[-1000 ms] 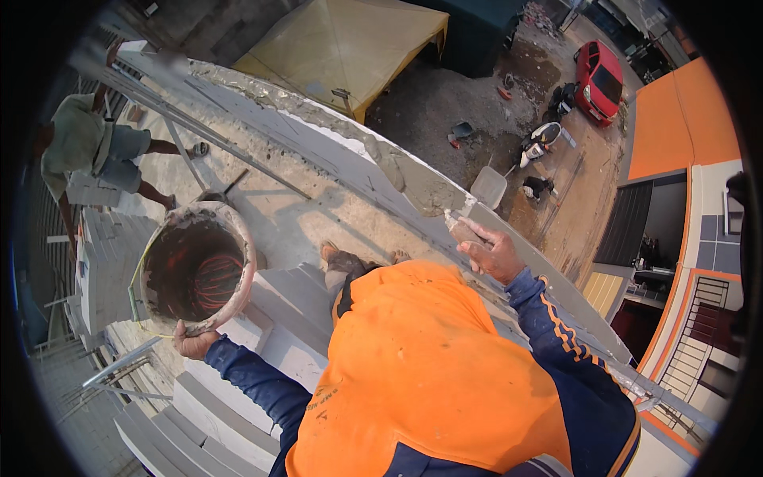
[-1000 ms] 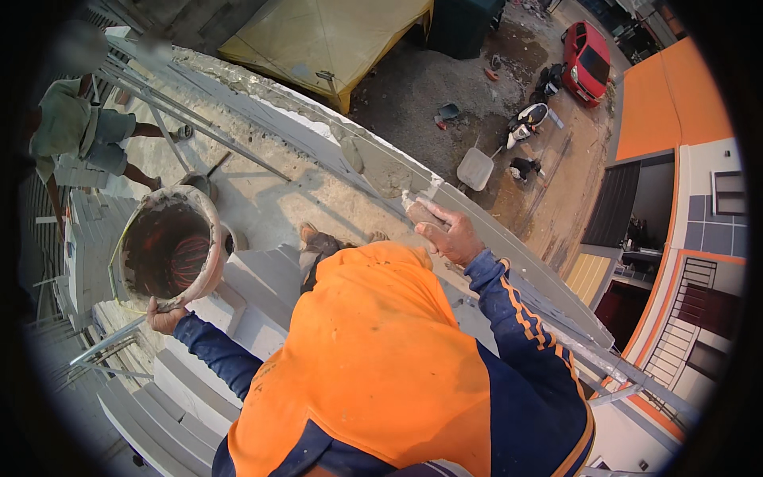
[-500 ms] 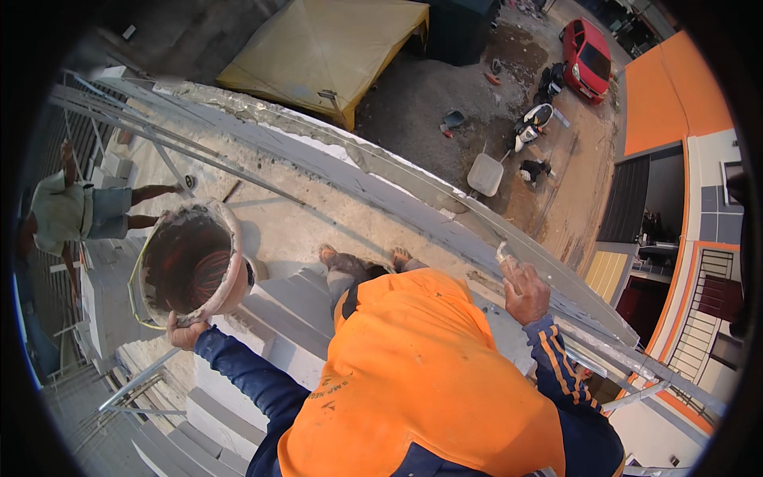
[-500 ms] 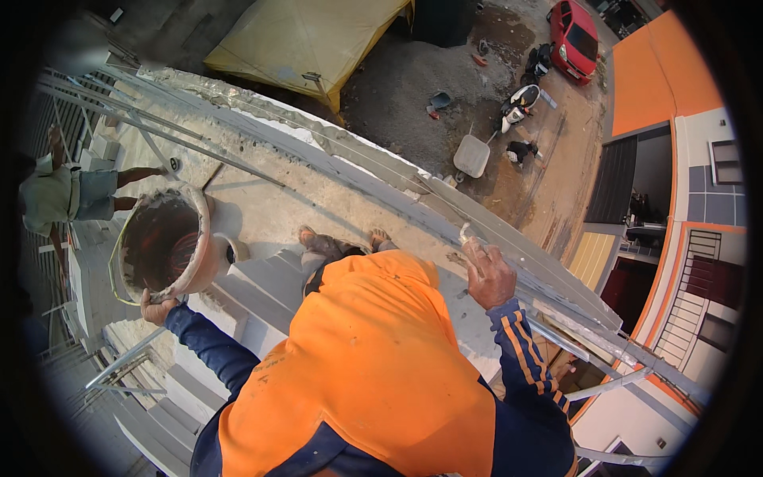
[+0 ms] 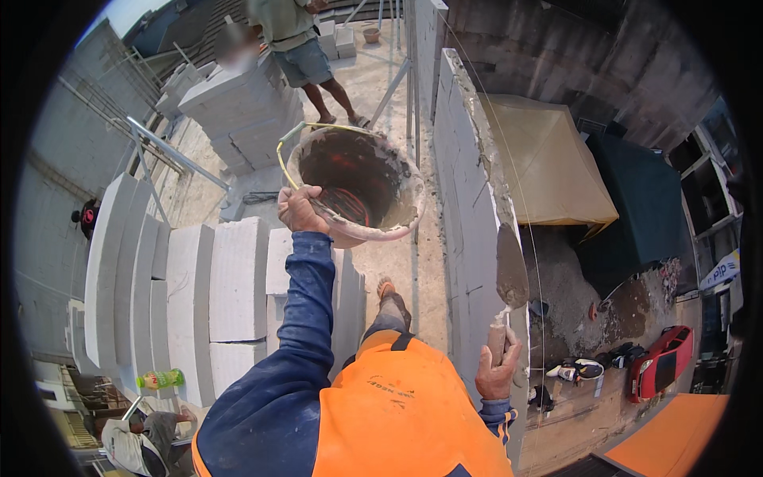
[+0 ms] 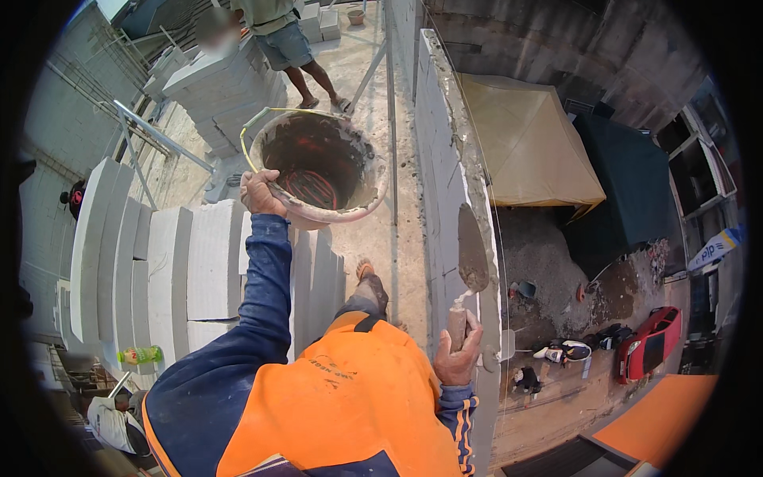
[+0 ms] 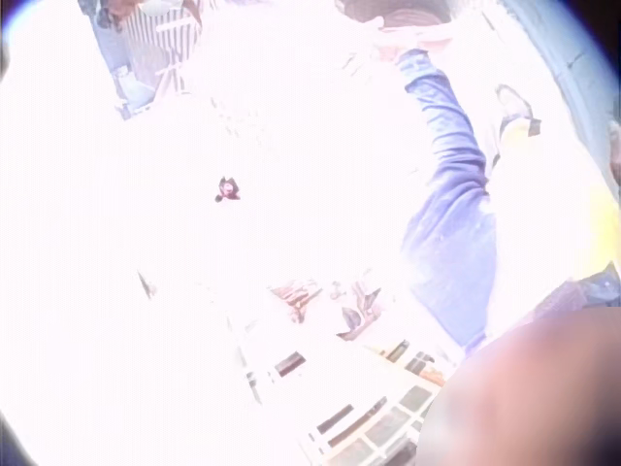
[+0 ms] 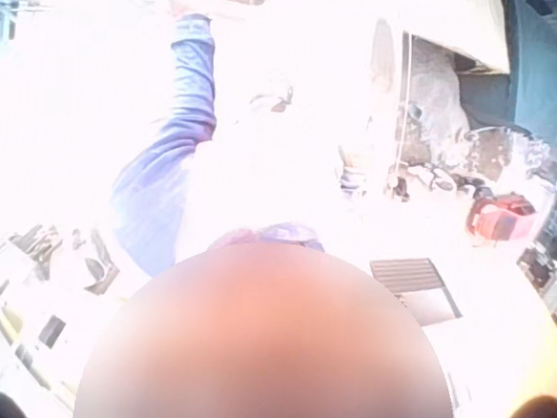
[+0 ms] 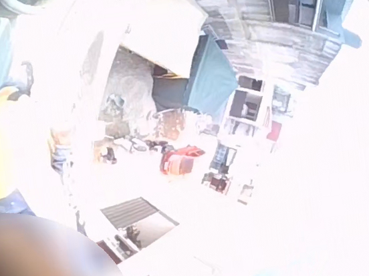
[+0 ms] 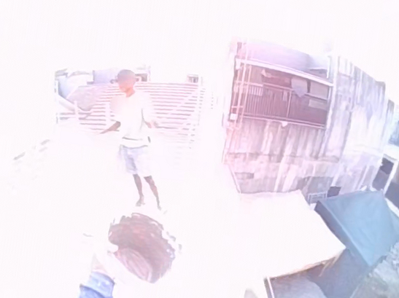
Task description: The person applies mortar to a white block using a trowel, places it on a wall, and taps it into position. They then scoop mortar from a bucket and spread it along the wall to prepare for the next block.
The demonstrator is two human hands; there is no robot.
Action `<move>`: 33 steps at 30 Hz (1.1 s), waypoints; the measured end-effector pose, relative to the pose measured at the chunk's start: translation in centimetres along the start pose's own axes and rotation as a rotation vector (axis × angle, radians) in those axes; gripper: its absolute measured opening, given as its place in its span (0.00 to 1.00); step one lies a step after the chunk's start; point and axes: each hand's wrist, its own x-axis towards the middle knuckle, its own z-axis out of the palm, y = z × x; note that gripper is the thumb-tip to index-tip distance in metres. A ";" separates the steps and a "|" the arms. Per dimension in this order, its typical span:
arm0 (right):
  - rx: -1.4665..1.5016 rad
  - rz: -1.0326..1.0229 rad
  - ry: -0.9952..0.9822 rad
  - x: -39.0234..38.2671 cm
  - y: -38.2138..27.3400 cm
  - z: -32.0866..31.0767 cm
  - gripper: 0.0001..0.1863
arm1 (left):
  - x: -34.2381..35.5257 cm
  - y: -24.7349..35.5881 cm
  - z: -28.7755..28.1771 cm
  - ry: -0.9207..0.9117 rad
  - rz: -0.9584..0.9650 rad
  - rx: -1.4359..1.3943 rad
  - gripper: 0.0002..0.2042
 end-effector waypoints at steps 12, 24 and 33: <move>-0.497 -0.392 -0.242 11.5 -2.4 12.9 0.35 | 4.5 -1.7 5.7 0.168 0.127 0.024 0.15; 0.017 0.135 -0.760 21.9 -9.4 9.6 0.29 | 7.5 1.9 4.7 -0.571 0.166 0.178 0.13; 0.913 0.715 -1.088 19.3 -6.4 9.5 0.28 | 5.5 0.1 5.6 -0.566 0.141 0.201 0.12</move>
